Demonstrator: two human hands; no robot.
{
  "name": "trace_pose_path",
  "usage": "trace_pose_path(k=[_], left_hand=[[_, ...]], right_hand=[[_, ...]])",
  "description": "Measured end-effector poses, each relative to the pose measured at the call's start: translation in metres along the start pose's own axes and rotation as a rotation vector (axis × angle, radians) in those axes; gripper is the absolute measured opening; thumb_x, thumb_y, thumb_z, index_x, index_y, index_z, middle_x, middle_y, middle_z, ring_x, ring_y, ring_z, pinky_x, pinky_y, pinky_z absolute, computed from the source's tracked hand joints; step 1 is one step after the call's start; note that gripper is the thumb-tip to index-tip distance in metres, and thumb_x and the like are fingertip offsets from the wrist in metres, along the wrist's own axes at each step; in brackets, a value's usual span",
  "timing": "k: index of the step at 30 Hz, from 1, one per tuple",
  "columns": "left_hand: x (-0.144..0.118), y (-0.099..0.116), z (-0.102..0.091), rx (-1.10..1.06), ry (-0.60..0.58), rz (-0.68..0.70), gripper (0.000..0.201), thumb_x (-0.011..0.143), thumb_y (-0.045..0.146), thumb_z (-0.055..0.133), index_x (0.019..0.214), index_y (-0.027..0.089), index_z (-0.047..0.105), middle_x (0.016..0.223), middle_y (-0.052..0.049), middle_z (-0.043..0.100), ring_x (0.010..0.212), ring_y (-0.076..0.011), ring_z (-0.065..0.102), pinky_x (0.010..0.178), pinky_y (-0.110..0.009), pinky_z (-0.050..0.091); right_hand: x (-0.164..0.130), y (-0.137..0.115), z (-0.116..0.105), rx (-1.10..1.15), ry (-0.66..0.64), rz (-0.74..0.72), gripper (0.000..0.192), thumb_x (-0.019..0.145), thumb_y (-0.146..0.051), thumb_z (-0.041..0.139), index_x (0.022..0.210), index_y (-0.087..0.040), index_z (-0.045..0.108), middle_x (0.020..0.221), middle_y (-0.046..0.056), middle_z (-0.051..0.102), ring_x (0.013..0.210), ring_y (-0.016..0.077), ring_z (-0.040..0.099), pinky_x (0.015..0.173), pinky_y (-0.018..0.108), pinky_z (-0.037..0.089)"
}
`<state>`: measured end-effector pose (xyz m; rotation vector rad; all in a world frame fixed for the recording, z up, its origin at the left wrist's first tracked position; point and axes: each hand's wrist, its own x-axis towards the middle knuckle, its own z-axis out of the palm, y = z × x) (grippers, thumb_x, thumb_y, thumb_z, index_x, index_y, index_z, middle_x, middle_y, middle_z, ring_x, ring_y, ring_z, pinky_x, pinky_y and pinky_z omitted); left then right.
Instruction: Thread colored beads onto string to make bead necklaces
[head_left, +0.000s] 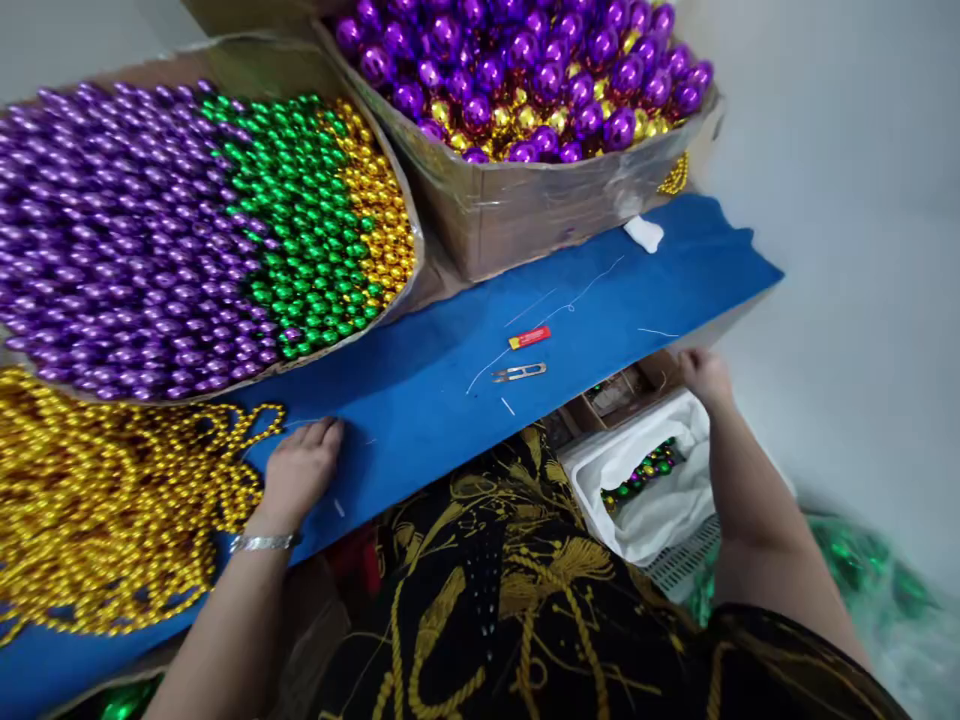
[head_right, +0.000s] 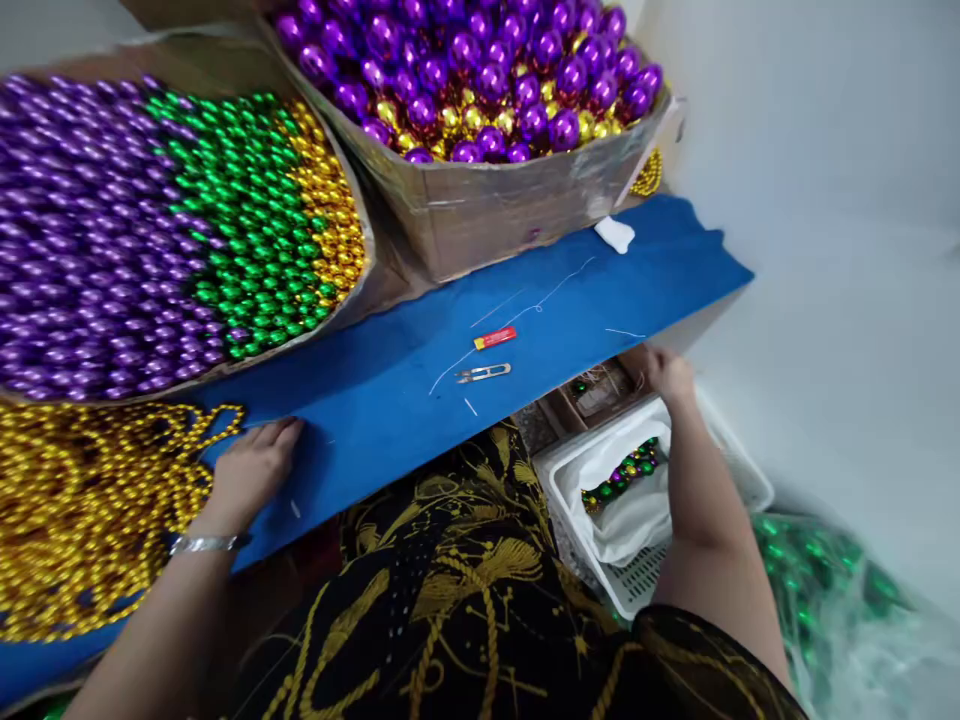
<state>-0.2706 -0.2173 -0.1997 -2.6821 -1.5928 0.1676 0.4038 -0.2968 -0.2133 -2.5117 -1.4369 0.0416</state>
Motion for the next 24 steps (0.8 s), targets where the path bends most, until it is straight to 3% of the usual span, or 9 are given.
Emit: trace_pose_path(k=[3, 6, 8, 10, 12, 15, 19, 24], left_hand=[[0.003, 0.007, -0.010, 0.029, -0.055, -0.012, 0.032, 0.092, 0.017, 0.037, 0.101, 0.016, 0.067, 0.101, -0.017, 0.068, 0.092, -0.0309, 0.061, 0.073, -0.041, 0.046], [0.008, 0.012, -0.013, 0.048, -0.056, -0.051, 0.030, 0.092, 0.017, 0.036, 0.094, 0.014, 0.066, 0.091, -0.017, 0.066, 0.090, -0.0313, 0.058, 0.071, -0.040, 0.042], [0.010, 0.012, -0.011, 0.059, -0.025, -0.086, 0.029, 0.092, 0.017, 0.036, 0.090, 0.014, 0.064, 0.087, -0.017, 0.064, 0.088, -0.0307, 0.057, 0.070, -0.039, 0.041], [0.010, 0.012, -0.008, 0.037, 0.047, -0.114, 0.025, 0.092, 0.019, 0.038, 0.089, 0.014, 0.063, 0.084, -0.016, 0.064, 0.087, -0.0297, 0.057, 0.072, -0.039, 0.041], [0.010, 0.011, -0.006, -0.046, 0.163, -0.138, 0.021, 0.091, 0.022, 0.041, 0.092, 0.015, 0.061, 0.086, -0.015, 0.065, 0.088, -0.0286, 0.059, 0.076, -0.039, 0.043], [0.010, 0.011, -0.010, -0.257, 0.304, -0.208, 0.020, 0.093, 0.028, 0.043, 0.096, 0.017, 0.059, 0.093, -0.013, 0.068, 0.089, -0.0268, 0.062, 0.079, -0.039, 0.046], [0.010, 0.018, -0.023, -0.592, 0.281, -0.379, 0.021, 0.093, 0.038, 0.047, 0.099, 0.020, 0.057, 0.097, -0.006, 0.070, 0.071, -0.0199, 0.061, 0.068, -0.035, 0.047], [0.021, 0.031, -0.029, -1.128, 0.363, -0.581, 0.023, 0.083, 0.041, 0.062, 0.089, 0.019, 0.057, 0.075, -0.001, 0.063, 0.071, -0.0157, 0.061, 0.068, -0.029, 0.048]], right_hand=[[0.005, -0.042, 0.011, -0.023, 0.070, 0.036, 0.038, 0.091, -0.042, 0.040, 0.095, -0.014, 0.066, 0.085, 0.017, 0.066, 0.072, 0.0229, 0.057, 0.066, 0.035, 0.039], [-0.004, -0.106, 0.011, -0.006, 0.202, -0.108, 0.043, 0.097, -0.044, 0.037, 0.110, -0.014, 0.066, 0.100, 0.017, 0.066, 0.087, 0.0236, 0.059, 0.070, 0.033, 0.040], [-0.010, -0.146, 0.013, 0.033, 0.098, -0.316, 0.040, 0.098, -0.044, 0.039, 0.111, -0.019, 0.067, 0.104, 0.012, 0.067, 0.093, 0.0214, 0.059, 0.072, 0.030, 0.040], [-0.007, -0.168, 0.018, 0.014, 0.005, -0.366, 0.037, 0.097, -0.047, 0.041, 0.114, -0.025, 0.067, 0.106, 0.008, 0.067, 0.093, 0.0193, 0.057, 0.072, 0.028, 0.040], [0.006, -0.162, 0.021, -0.032, 0.034, -0.282, 0.040, 0.099, -0.043, 0.038, 0.119, -0.022, 0.066, 0.108, 0.010, 0.067, 0.093, 0.0201, 0.055, 0.075, 0.030, 0.040], [0.026, -0.117, 0.017, -0.104, 0.095, -0.131, 0.041, 0.097, -0.036, 0.039, 0.123, -0.016, 0.063, 0.116, 0.016, 0.063, 0.096, 0.0224, 0.051, 0.080, 0.035, 0.041], [0.031, -0.063, 0.010, -0.134, 0.065, -0.072, 0.033, 0.090, -0.038, 0.050, 0.102, -0.013, 0.070, 0.101, 0.015, 0.065, 0.091, 0.0225, 0.050, 0.082, 0.036, 0.042], [0.014, -0.036, 0.016, -0.122, 0.111, 0.025, 0.037, 0.090, -0.042, 0.045, 0.091, -0.013, 0.068, 0.090, 0.014, 0.062, 0.087, 0.0231, 0.051, 0.079, 0.038, 0.043]])
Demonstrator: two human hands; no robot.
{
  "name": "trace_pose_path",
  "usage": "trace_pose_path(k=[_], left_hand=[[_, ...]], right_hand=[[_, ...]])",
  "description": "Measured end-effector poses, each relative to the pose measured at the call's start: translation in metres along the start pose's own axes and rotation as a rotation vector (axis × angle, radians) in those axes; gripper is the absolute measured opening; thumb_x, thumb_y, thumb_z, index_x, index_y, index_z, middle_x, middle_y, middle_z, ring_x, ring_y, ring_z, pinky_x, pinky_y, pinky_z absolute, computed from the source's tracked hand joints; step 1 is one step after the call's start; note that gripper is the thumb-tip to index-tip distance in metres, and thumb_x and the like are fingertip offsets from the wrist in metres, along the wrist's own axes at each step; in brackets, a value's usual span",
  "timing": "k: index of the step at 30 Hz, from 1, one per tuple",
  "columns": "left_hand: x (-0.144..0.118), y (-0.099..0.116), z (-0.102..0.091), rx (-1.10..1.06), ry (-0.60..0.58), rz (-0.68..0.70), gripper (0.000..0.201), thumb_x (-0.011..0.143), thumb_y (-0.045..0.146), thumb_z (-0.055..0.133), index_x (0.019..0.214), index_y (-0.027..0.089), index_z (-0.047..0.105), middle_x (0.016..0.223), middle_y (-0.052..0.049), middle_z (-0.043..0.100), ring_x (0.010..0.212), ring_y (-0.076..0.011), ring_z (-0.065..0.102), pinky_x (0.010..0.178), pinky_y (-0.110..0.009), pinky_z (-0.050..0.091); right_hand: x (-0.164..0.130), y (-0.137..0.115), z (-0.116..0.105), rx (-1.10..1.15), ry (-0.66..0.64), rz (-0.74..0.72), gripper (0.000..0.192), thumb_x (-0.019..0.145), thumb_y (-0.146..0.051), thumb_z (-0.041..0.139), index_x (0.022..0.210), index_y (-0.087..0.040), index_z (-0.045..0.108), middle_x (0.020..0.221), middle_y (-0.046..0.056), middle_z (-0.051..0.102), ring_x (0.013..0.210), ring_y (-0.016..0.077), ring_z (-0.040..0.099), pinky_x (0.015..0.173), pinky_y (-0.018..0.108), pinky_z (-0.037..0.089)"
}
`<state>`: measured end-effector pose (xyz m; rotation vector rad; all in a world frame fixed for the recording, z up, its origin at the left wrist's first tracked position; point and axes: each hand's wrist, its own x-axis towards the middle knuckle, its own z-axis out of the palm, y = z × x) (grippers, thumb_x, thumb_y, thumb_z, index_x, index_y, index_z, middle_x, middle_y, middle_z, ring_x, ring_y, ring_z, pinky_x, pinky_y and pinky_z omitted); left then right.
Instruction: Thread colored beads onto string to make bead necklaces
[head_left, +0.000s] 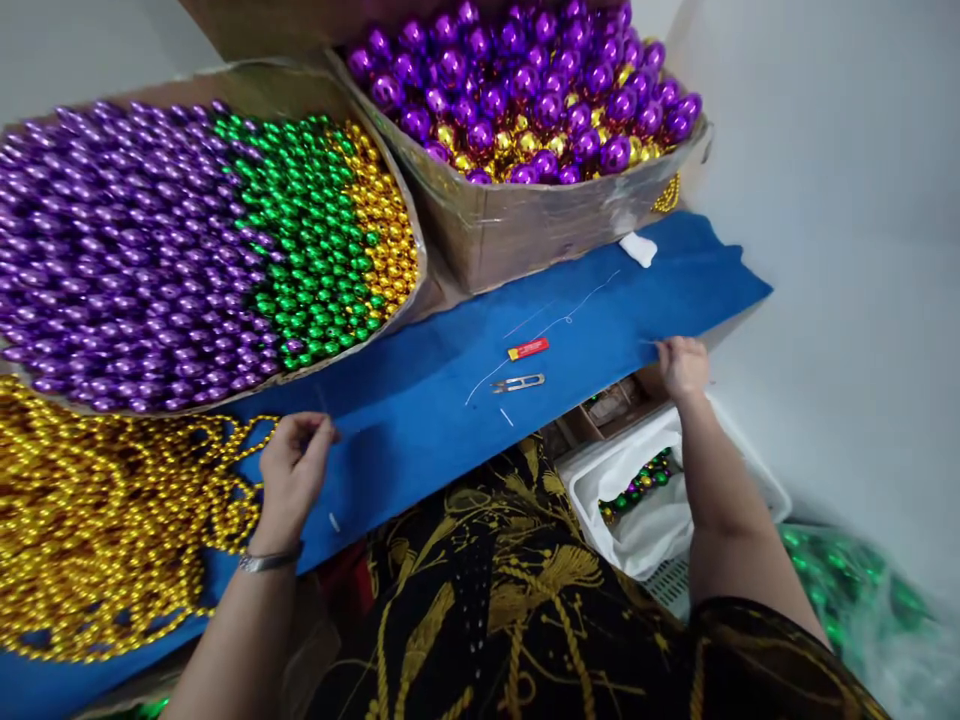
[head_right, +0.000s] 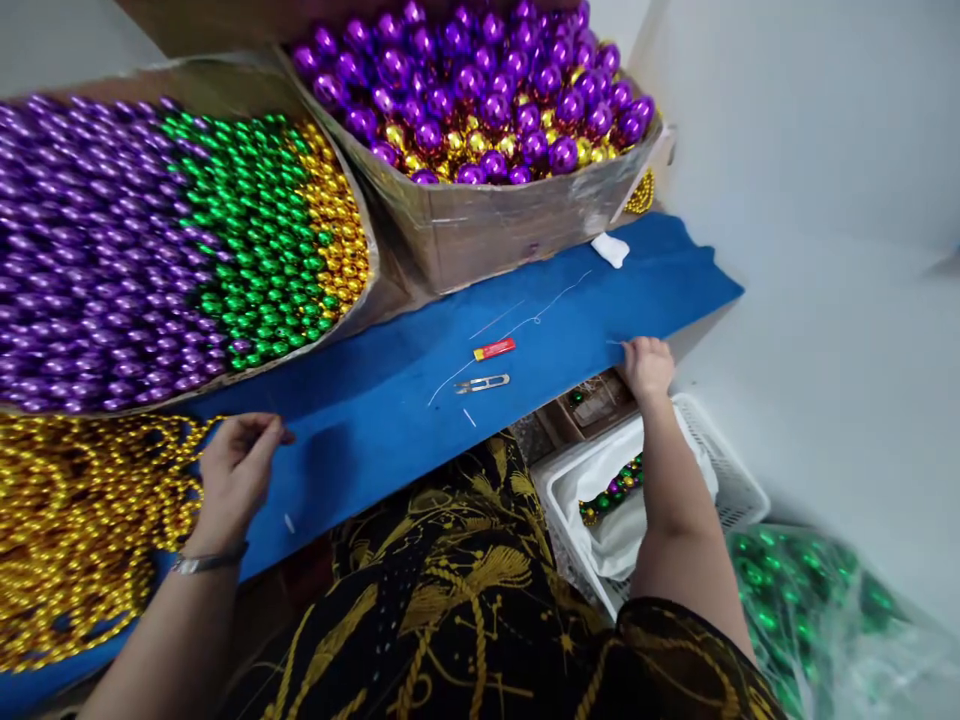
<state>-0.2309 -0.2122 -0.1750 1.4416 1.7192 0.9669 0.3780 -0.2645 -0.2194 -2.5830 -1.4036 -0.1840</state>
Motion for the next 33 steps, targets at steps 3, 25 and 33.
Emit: trace_pose_path(k=[3, 25, 33], left_hand=[[-0.002, 0.015, 0.015, -0.294, 0.005, -0.101, 0.025, 0.076, 0.039, 0.068, 0.083, 0.019, 0.056, 0.064, 0.004, 0.051, 0.058, -0.0102, 0.052, 0.061, -0.025, 0.047], [-0.018, 0.075, 0.076, -1.005, -0.128, -0.424, 0.040, 0.061, 0.041, 0.086, 0.076, 0.014, 0.062, 0.055, 0.009, 0.038, 0.041, 0.0011, 0.021, 0.038, -0.015, 0.015], [-0.022, 0.079, 0.088, -1.246, -0.060, -0.458, 0.039, 0.055, 0.035, 0.090, 0.079, 0.015, 0.066, 0.080, 0.001, 0.065, 0.067, -0.0078, 0.058, 0.057, -0.021, 0.049]], right_hand=[[-0.020, 0.016, -0.006, 0.010, 0.077, 0.137, 0.043, 0.093, -0.036, 0.031, 0.094, -0.012, 0.067, 0.083, 0.016, 0.059, 0.080, 0.0257, 0.051, 0.072, 0.042, 0.043], [-0.098, -0.306, -0.027, 0.803, -0.461, -0.750, 0.028, 0.098, -0.041, 0.045, 0.089, -0.019, 0.061, 0.084, 0.006, 0.065, 0.075, 0.0162, 0.057, 0.067, 0.029, 0.043], [-0.159, -0.356, -0.052, 1.560, -0.791, -0.096, 0.040, 0.078, -0.057, 0.069, 0.085, -0.019, 0.060, 0.068, -0.002, 0.062, 0.054, 0.0070, 0.053, 0.051, 0.020, 0.045]])
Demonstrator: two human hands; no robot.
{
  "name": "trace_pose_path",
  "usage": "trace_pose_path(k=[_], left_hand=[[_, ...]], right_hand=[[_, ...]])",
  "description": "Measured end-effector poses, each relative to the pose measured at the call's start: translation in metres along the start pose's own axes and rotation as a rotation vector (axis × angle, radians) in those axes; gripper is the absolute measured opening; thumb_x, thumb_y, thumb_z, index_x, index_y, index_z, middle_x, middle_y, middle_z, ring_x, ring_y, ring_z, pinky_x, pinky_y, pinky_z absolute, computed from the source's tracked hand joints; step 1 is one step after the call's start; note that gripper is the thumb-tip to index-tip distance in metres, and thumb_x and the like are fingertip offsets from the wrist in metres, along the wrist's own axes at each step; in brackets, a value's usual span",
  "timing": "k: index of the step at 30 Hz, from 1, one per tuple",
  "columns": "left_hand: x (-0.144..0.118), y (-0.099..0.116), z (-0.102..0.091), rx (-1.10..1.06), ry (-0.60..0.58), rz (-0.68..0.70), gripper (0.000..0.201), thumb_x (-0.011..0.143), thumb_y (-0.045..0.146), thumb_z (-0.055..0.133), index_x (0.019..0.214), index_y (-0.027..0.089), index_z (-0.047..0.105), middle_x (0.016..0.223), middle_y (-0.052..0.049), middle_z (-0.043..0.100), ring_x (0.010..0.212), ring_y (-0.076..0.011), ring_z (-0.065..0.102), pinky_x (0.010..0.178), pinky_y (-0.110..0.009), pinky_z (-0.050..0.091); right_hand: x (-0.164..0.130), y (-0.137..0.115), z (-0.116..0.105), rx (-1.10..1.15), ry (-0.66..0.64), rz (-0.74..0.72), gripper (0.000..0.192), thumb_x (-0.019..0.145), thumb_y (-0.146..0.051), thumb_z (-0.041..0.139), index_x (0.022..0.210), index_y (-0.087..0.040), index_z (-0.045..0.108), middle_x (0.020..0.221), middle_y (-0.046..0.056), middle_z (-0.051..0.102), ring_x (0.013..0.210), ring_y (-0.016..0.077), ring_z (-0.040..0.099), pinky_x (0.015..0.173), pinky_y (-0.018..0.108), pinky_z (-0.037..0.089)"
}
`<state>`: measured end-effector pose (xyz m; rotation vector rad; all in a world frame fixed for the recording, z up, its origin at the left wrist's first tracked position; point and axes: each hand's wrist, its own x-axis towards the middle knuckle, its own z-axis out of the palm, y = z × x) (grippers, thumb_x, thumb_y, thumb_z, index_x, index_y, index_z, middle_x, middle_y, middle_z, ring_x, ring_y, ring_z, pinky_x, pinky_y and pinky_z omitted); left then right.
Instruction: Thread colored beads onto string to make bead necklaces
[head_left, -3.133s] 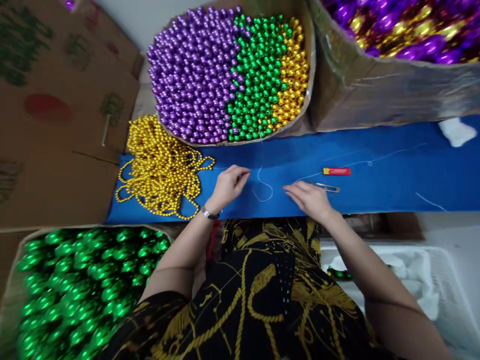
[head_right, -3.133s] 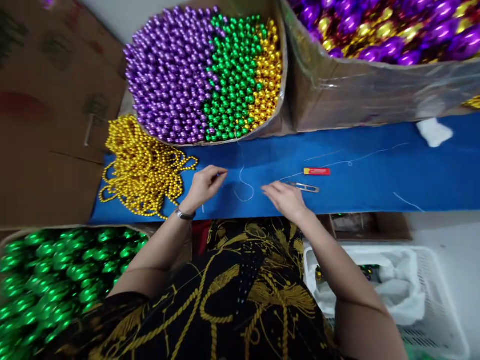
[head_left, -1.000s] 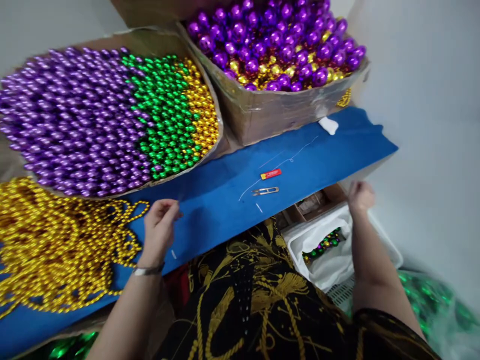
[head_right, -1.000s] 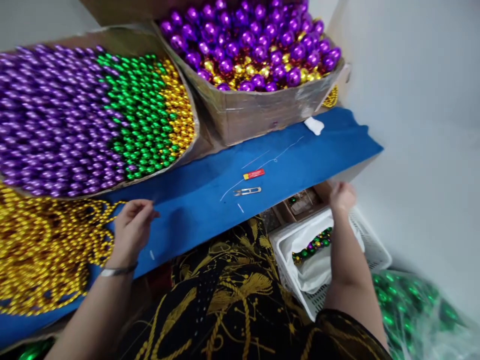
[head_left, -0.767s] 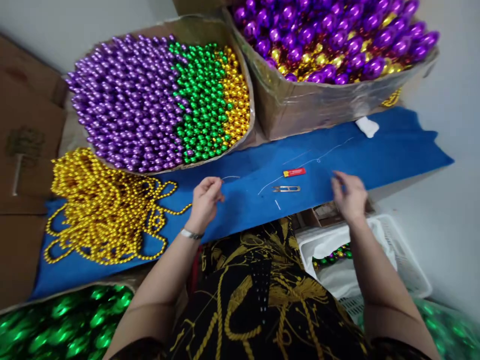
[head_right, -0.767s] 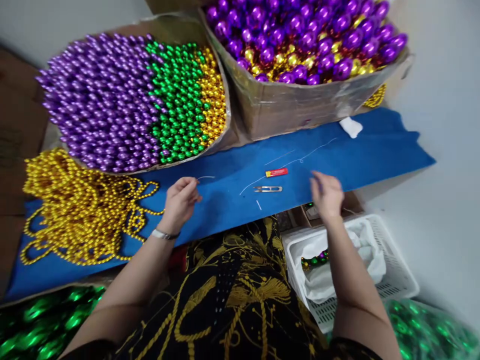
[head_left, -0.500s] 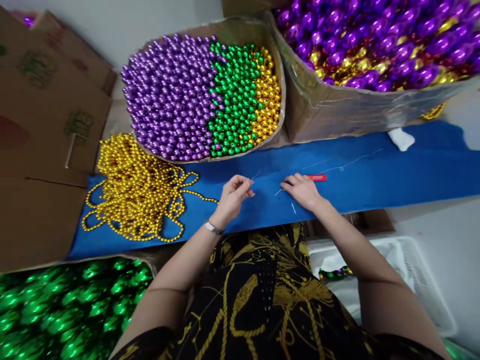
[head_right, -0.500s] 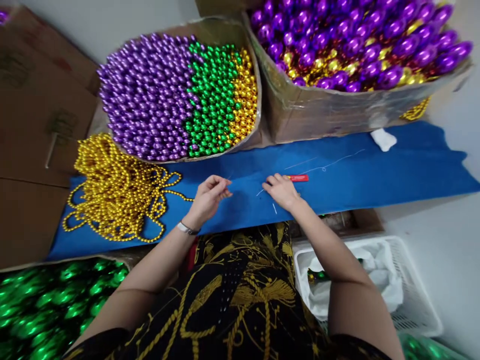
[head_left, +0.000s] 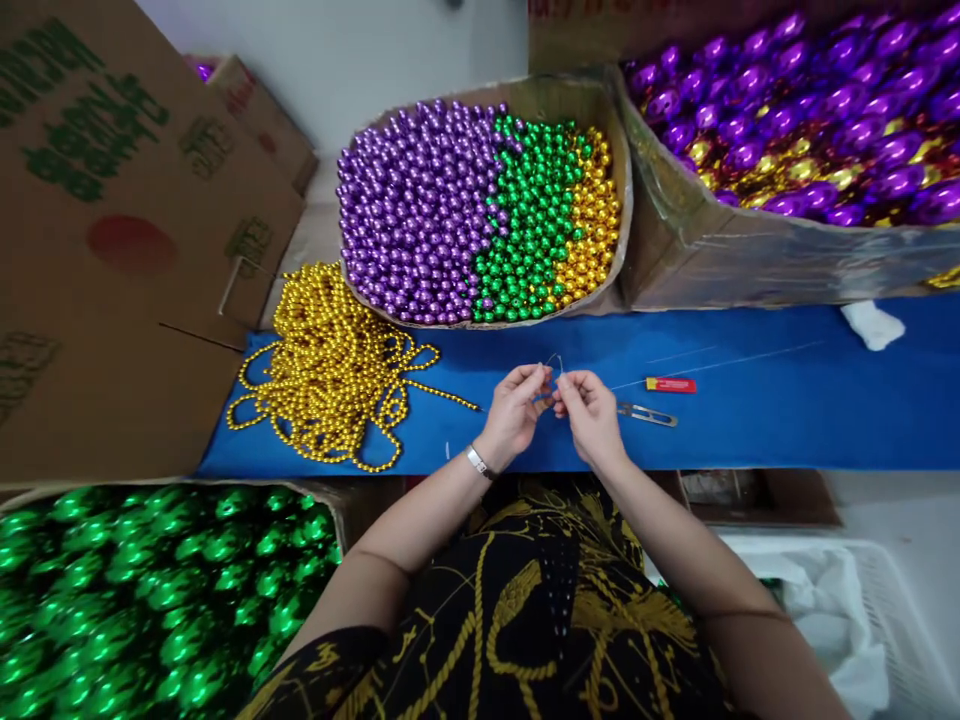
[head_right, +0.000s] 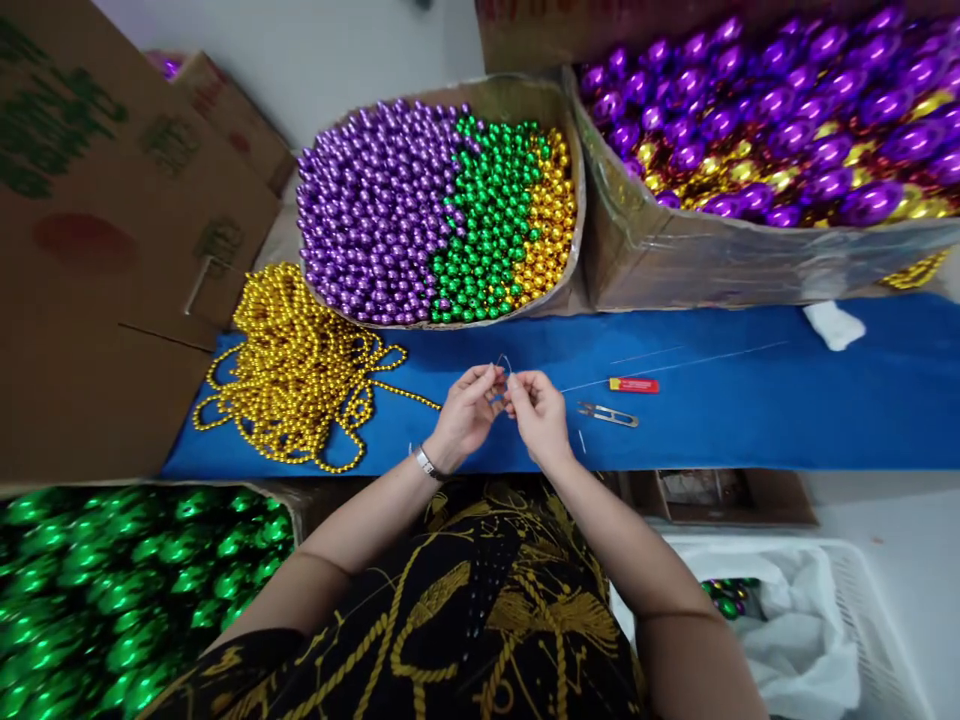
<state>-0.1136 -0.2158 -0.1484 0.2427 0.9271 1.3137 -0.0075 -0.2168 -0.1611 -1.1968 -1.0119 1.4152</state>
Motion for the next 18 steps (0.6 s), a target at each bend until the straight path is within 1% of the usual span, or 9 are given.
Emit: trace_pose_path(k=[2, 4, 8, 10, 11, 13, 14, 16, 18], left_hand=[[0.001, -0.003, -0.002, 0.000, -0.010, -0.005, 0.037, 0.057, 0.035, 0.089, 0.080, 0.015, 0.068, 0.083, 0.000, 0.067, 0.065, -0.0083, 0.058, 0.054, -0.022, 0.047], [0.002, -0.005, -0.005, 0.032, -0.032, -0.017, 0.036, 0.059, 0.035, 0.088, 0.081, 0.015, 0.069, 0.083, -0.001, 0.067, 0.061, -0.0077, 0.055, 0.051, -0.022, 0.044], [0.003, -0.004, -0.013, 0.104, -0.112, -0.056, 0.035, 0.061, 0.037, 0.087, 0.082, 0.015, 0.070, 0.083, -0.002, 0.068, 0.062, -0.0084, 0.055, 0.055, -0.023, 0.047], [0.003, -0.002, -0.015, 0.134, -0.156, -0.050, 0.035, 0.062, 0.037, 0.087, 0.082, 0.015, 0.069, 0.082, -0.002, 0.068, 0.061, -0.0081, 0.054, 0.056, -0.023, 0.046], [0.003, -0.002, -0.015, 0.146, -0.170, -0.039, 0.035, 0.062, 0.038, 0.087, 0.081, 0.015, 0.068, 0.084, -0.003, 0.068, 0.062, -0.0084, 0.055, 0.056, -0.023, 0.046], [0.003, -0.002, -0.015, 0.176, -0.190, -0.010, 0.037, 0.064, 0.042, 0.085, 0.080, 0.014, 0.066, 0.088, -0.005, 0.070, 0.067, -0.0105, 0.058, 0.061, -0.025, 0.047], [0.003, -0.001, -0.015, 0.202, -0.191, 0.021, 0.038, 0.066, 0.044, 0.083, 0.079, 0.014, 0.065, 0.091, -0.006, 0.070, 0.072, -0.0120, 0.060, 0.066, -0.026, 0.048], [0.003, 0.000, -0.015, 0.302, -0.192, 0.113, 0.038, 0.071, 0.048, 0.079, 0.079, 0.015, 0.063, 0.093, -0.007, 0.071, 0.083, -0.0144, 0.062, 0.077, -0.028, 0.048], [0.003, 0.001, -0.016, 0.451, -0.218, 0.203, 0.038, 0.075, 0.050, 0.075, 0.080, 0.015, 0.061, 0.088, -0.005, 0.070, 0.086, -0.0142, 0.062, 0.082, -0.027, 0.046]], right_hand=[[0.000, 0.000, 0.003, 0.075, 0.015, 0.048, 0.043, 0.073, -0.058, 0.074, 0.082, -0.018, 0.060, 0.066, -0.003, 0.061, 0.052, 0.0055, 0.052, 0.049, 0.018, 0.044], [0.000, -0.002, 0.005, 0.137, 0.006, 0.129, 0.047, 0.067, -0.059, 0.078, 0.079, -0.017, 0.060, 0.063, -0.004, 0.060, 0.049, 0.0041, 0.049, 0.045, 0.017, 0.041], [0.000, -0.001, 0.006, 0.215, -0.019, 0.286, 0.055, 0.055, -0.059, 0.085, 0.078, -0.018, 0.054, 0.060, -0.006, 0.058, 0.044, 0.0030, 0.045, 0.040, 0.015, 0.036], [-0.001, 0.002, 0.005, 0.213, -0.017, 0.307, 0.058, 0.055, -0.059, 0.084, 0.083, -0.020, 0.050, 0.059, -0.007, 0.057, 0.042, 0.0036, 0.044, 0.039, 0.015, 0.035], [-0.002, 0.004, 0.004, 0.188, -0.015, 0.296, 0.059, 0.057, -0.060, 0.083, 0.085, -0.022, 0.049, 0.059, -0.008, 0.056, 0.042, 0.0042, 0.044, 0.038, 0.016, 0.035], [-0.004, 0.006, -0.001, 0.068, -0.019, 0.213, 0.055, 0.064, -0.061, 0.078, 0.088, -0.023, 0.047, 0.064, -0.006, 0.058, 0.043, 0.0056, 0.046, 0.038, 0.017, 0.036], [-0.004, 0.004, -0.006, -0.033, -0.011, 0.125, 0.051, 0.069, -0.061, 0.075, 0.090, -0.023, 0.049, 0.071, -0.004, 0.060, 0.045, 0.0062, 0.048, 0.039, 0.019, 0.038], [-0.002, -0.005, -0.020, -0.321, 0.016, -0.145, 0.041, 0.079, -0.055, 0.069, 0.097, -0.022, 0.055, 0.091, 0.003, 0.065, 0.052, 0.0077, 0.054, 0.048, 0.024, 0.047], [0.004, -0.020, -0.035, -0.659, -0.013, -0.468, 0.030, 0.087, -0.047, 0.065, 0.105, -0.023, 0.062, 0.113, 0.009, 0.063, 0.066, 0.0105, 0.060, 0.064, 0.029, 0.053]])
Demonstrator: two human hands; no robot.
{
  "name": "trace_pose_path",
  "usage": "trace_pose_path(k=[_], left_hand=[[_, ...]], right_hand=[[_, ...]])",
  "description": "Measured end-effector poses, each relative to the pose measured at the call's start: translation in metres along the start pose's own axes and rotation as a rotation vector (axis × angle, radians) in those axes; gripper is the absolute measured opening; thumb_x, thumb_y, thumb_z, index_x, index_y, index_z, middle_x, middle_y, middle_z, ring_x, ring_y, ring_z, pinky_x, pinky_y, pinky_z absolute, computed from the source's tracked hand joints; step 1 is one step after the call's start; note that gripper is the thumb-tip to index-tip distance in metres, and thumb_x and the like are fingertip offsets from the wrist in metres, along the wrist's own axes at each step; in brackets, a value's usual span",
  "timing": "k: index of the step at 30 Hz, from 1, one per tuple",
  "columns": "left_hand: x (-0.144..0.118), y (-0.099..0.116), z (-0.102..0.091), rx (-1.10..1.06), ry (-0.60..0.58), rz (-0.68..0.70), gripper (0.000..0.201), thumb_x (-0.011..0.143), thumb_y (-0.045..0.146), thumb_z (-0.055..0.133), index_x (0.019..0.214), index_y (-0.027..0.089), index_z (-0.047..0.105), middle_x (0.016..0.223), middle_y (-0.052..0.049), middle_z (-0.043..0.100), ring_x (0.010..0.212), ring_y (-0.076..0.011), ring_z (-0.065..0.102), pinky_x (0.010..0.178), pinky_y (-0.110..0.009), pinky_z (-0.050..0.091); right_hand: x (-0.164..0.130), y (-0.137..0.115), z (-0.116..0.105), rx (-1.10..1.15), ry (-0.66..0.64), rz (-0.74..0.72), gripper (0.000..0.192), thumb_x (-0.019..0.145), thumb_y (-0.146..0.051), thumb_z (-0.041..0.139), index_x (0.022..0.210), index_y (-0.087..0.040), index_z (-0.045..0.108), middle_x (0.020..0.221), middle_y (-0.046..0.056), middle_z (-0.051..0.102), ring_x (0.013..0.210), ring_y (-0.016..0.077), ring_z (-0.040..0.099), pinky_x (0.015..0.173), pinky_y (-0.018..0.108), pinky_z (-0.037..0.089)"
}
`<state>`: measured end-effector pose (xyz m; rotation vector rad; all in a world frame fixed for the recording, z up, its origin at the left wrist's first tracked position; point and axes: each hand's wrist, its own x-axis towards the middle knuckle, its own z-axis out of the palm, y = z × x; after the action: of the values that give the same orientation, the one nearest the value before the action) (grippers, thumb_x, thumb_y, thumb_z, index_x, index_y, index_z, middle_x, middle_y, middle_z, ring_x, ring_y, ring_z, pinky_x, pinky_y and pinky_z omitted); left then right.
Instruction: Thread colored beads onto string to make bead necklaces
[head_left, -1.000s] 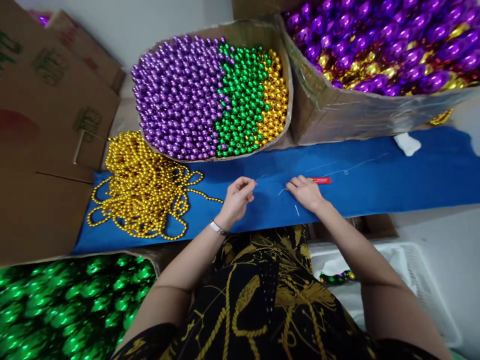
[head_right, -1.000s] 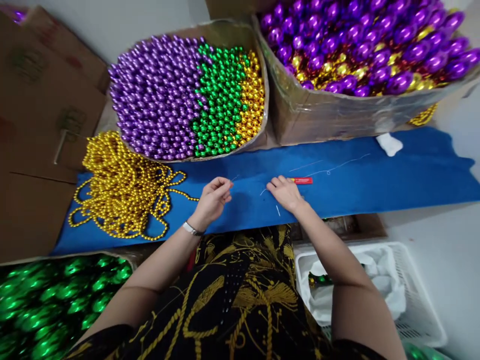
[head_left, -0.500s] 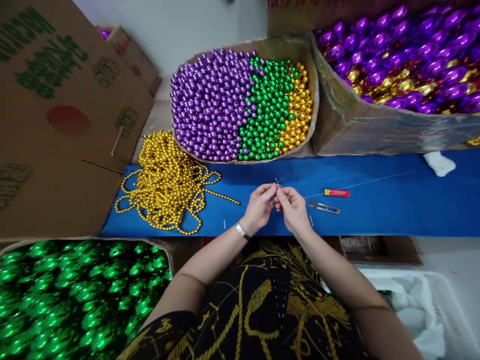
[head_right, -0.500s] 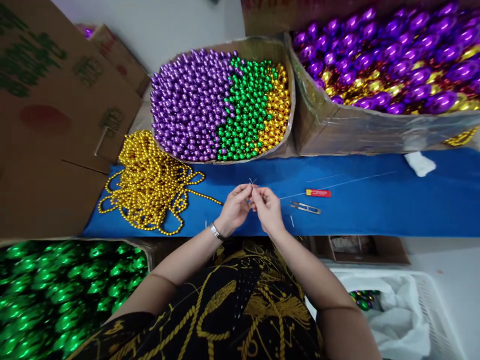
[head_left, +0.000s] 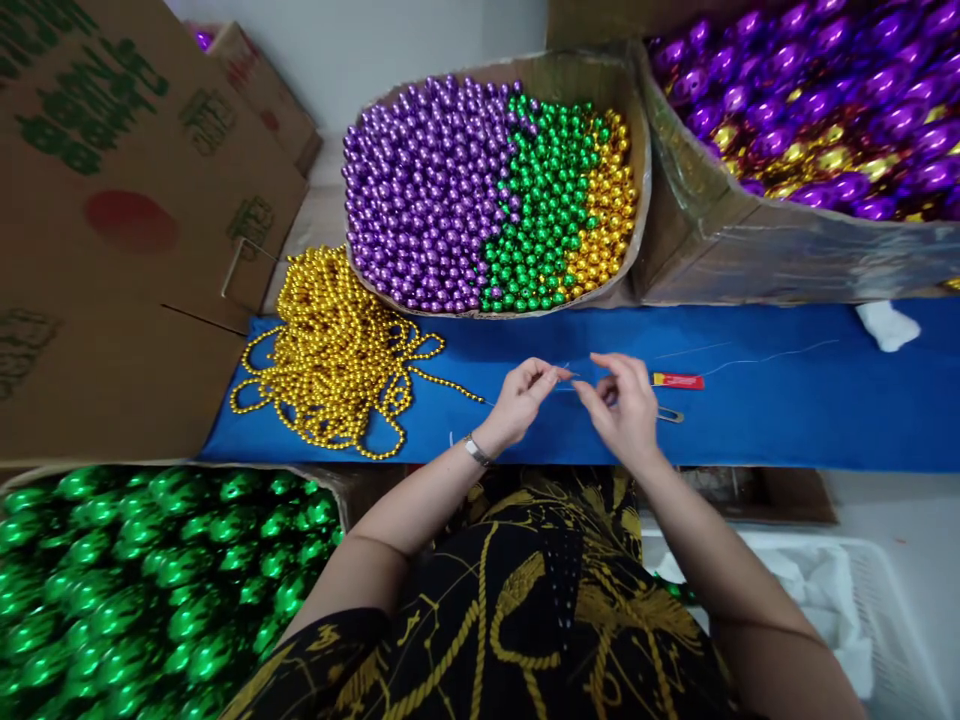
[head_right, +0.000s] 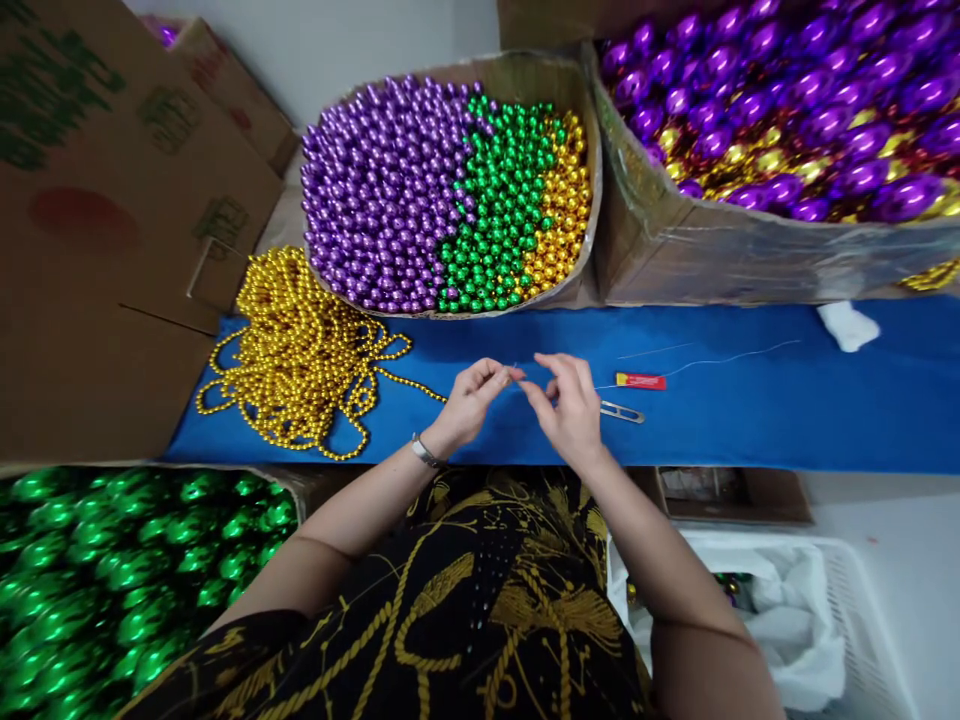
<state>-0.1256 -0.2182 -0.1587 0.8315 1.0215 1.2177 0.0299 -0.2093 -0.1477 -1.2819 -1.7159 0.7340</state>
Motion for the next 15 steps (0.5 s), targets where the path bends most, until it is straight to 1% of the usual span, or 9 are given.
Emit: trace_pose_path(k=[2, 3, 5, 6, 8, 12, 13, 14, 15], left_hand=[[-0.001, 0.002, -0.002, 0.113, -0.075, 0.029, 0.039, 0.079, 0.052, 0.071, 0.080, 0.015, 0.057, 0.080, -0.003, 0.067, 0.078, -0.0130, 0.061, 0.077, -0.027, 0.046], [-0.001, 0.004, -0.003, 0.137, -0.121, 0.021, 0.040, 0.081, 0.053, 0.069, 0.080, 0.016, 0.055, 0.075, -0.001, 0.065, 0.071, -0.0116, 0.060, 0.073, -0.026, 0.046], [-0.002, 0.010, -0.004, 0.143, -0.186, -0.006, 0.040, 0.083, 0.054, 0.066, 0.081, 0.016, 0.053, 0.066, 0.003, 0.059, 0.058, -0.0082, 0.053, 0.065, -0.025, 0.045], [-0.003, 0.013, -0.005, 0.143, -0.203, -0.015, 0.039, 0.084, 0.053, 0.066, 0.082, 0.016, 0.053, 0.065, 0.004, 0.056, 0.055, -0.0072, 0.051, 0.063, -0.024, 0.044], [-0.004, 0.018, -0.008, 0.169, -0.200, 0.004, 0.037, 0.082, 0.050, 0.069, 0.082, 0.016, 0.056, 0.065, 0.004, 0.055, 0.056, -0.0068, 0.049, 0.061, -0.023, 0.043], [-0.004, 0.021, -0.015, 0.208, -0.095, 0.062, 0.033, 0.077, 0.045, 0.075, 0.077, 0.014, 0.063, 0.067, 0.001, 0.060, 0.060, -0.0077, 0.049, 0.059, -0.022, 0.039], [-0.004, 0.020, -0.016, 0.194, -0.056, 0.064, 0.032, 0.077, 0.045, 0.075, 0.077, 0.015, 0.064, 0.066, 0.001, 0.060, 0.058, -0.0075, 0.049, 0.057, -0.022, 0.038], [-0.004, 0.018, -0.017, 0.177, -0.021, 0.064, 0.032, 0.077, 0.045, 0.075, 0.076, 0.015, 0.064, 0.065, 0.001, 0.060, 0.057, -0.0076, 0.048, 0.056, -0.022, 0.038], [-0.004, 0.016, -0.018, 0.161, 0.007, 0.065, 0.031, 0.076, 0.045, 0.075, 0.076, 0.015, 0.066, 0.064, 0.001, 0.060, 0.057, -0.0077, 0.048, 0.056, -0.021, 0.037]], right_hand=[[0.011, 0.000, -0.018, -0.242, -0.116, -0.276, 0.021, 0.091, -0.041, 0.061, 0.103, -0.025, 0.068, 0.119, 0.009, 0.064, 0.081, 0.0135, 0.062, 0.076, 0.030, 0.053], [0.016, 0.000, -0.024, -0.309, -0.192, -0.362, 0.018, 0.092, -0.039, 0.060, 0.098, -0.025, 0.070, 0.114, 0.007, 0.066, 0.084, 0.0142, 0.062, 0.078, 0.029, 0.051], [0.022, 0.000, -0.029, -0.347, -0.286, -0.406, 0.020, 0.093, -0.039, 0.059, 0.087, -0.024, 0.070, 0.095, 0.005, 0.069, 0.081, 0.0140, 0.061, 0.076, 0.026, 0.049], [0.022, 0.000, -0.029, -0.317, -0.296, -0.368, 0.023, 0.093, -0.040, 0.059, 0.083, -0.022, 0.069, 0.086, 0.005, 0.069, 0.078, 0.0137, 0.061, 0.074, 0.026, 0.048], [0.019, -0.001, -0.024, -0.122, -0.280, -0.181, 0.030, 0.093, -0.045, 0.057, 0.079, -0.020, 0.066, 0.075, 0.004, 0.065, 0.070, 0.0128, 0.059, 0.068, 0.025, 0.048], [0.005, -0.008, -0.010, 0.545, -0.228, 0.319, 0.034, 0.090, -0.056, 0.055, 0.083, -0.022, 0.057, 0.075, 0.000, 0.063, 0.060, 0.0110, 0.058, 0.052, 0.022, 0.046], [0.002, -0.010, -0.008, 0.639, -0.225, 0.366, 0.034, 0.090, -0.057, 0.055, 0.084, -0.023, 0.056, 0.081, 0.001, 0.066, 0.063, 0.0114, 0.060, 0.053, 0.023, 0.048], [0.001, -0.012, -0.006, 0.662, -0.237, 0.349, 0.033, 0.090, -0.056, 0.055, 0.085, -0.024, 0.056, 0.092, 0.002, 0.068, 0.069, 0.0124, 0.062, 0.057, 0.024, 0.051], [0.000, -0.012, -0.004, 0.610, -0.263, 0.271, 0.030, 0.091, -0.054, 0.054, 0.087, -0.024, 0.058, 0.104, 0.004, 0.068, 0.079, 0.0142, 0.065, 0.064, 0.028, 0.054]])
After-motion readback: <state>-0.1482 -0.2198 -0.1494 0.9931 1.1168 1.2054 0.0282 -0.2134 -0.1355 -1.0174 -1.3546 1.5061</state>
